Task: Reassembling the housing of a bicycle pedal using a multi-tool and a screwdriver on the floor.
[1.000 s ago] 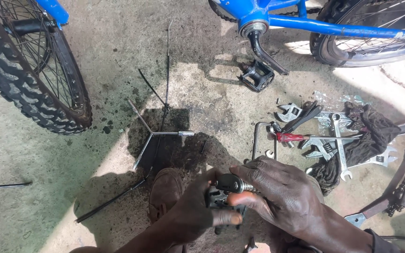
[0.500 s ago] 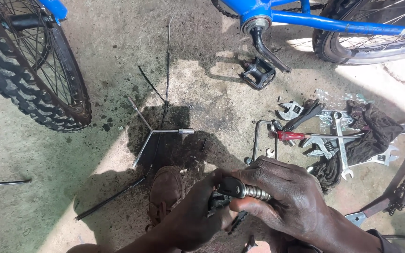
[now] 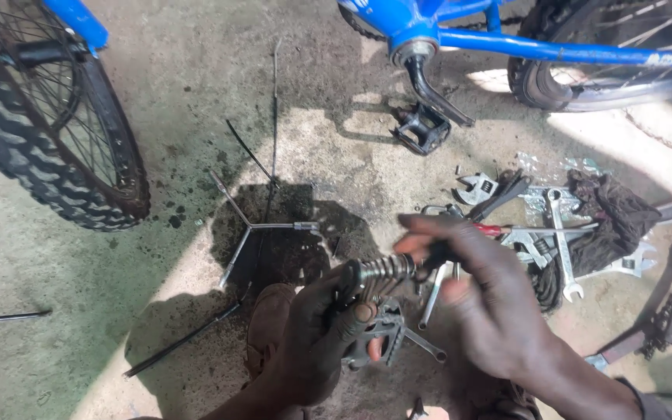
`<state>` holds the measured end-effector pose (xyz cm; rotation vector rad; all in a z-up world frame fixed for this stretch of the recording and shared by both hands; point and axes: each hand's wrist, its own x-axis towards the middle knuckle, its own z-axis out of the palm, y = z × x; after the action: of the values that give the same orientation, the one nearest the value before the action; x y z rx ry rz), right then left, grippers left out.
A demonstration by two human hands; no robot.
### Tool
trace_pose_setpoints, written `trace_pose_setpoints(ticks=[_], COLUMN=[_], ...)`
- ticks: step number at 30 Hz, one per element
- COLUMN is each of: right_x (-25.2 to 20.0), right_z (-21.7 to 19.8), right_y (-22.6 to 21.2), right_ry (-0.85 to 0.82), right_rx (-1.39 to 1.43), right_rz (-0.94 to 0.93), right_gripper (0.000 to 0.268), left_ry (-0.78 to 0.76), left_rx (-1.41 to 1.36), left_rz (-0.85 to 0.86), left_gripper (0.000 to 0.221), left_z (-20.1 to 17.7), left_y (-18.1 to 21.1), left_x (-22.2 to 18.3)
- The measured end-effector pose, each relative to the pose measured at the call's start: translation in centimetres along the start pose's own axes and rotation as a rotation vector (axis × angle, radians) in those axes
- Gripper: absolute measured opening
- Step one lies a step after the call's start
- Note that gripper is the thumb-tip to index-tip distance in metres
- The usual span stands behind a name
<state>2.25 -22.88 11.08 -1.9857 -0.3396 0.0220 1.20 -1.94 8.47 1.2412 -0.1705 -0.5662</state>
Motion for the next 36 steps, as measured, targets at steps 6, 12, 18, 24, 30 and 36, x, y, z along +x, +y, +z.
trace_pose_setpoints(ticks=[6, 12, 18, 24, 30, 36], right_x=[-2.9, -6.8, -6.0, -6.9, -5.5, -5.6], right_z=[1.5, 3.1, 2.7, 3.4, 2.7, 3.8], right_y=[1.7, 4.8, 5.1, 6.1, 5.1, 4.8], right_ry=[0.042, -0.219, -0.14, -0.048, -0.267, -0.004], right_rx=[0.542, 0.738, 0.59, 0.623, 0.756, 0.783], right_rz=[1.161, 0.634, 0.476, 0.537, 0.444, 0.671], right_gripper=[0.039, 0.028, 0.015, 0.029, 0.016, 0.041], left_ry=[0.149, 0.058, 0.097, 0.134, 0.097, 0.199], left_rx=[-0.097, -0.303, -0.36, 0.036, -0.319, -0.045], left_rz=[0.152, 0.124, 0.024, 0.306, 0.089, 0.353], left_gripper=[0.032, 0.045, 0.047, 0.028, 0.046, 0.03], left_z=[0.4, 2.4, 2.8, 3.1, 3.0, 3.0], left_y=[2.6, 5.3, 4.9, 4.7, 4.3, 3.4], left_x=[2.1, 2.9, 2.8, 2.9, 2.4, 2.7])
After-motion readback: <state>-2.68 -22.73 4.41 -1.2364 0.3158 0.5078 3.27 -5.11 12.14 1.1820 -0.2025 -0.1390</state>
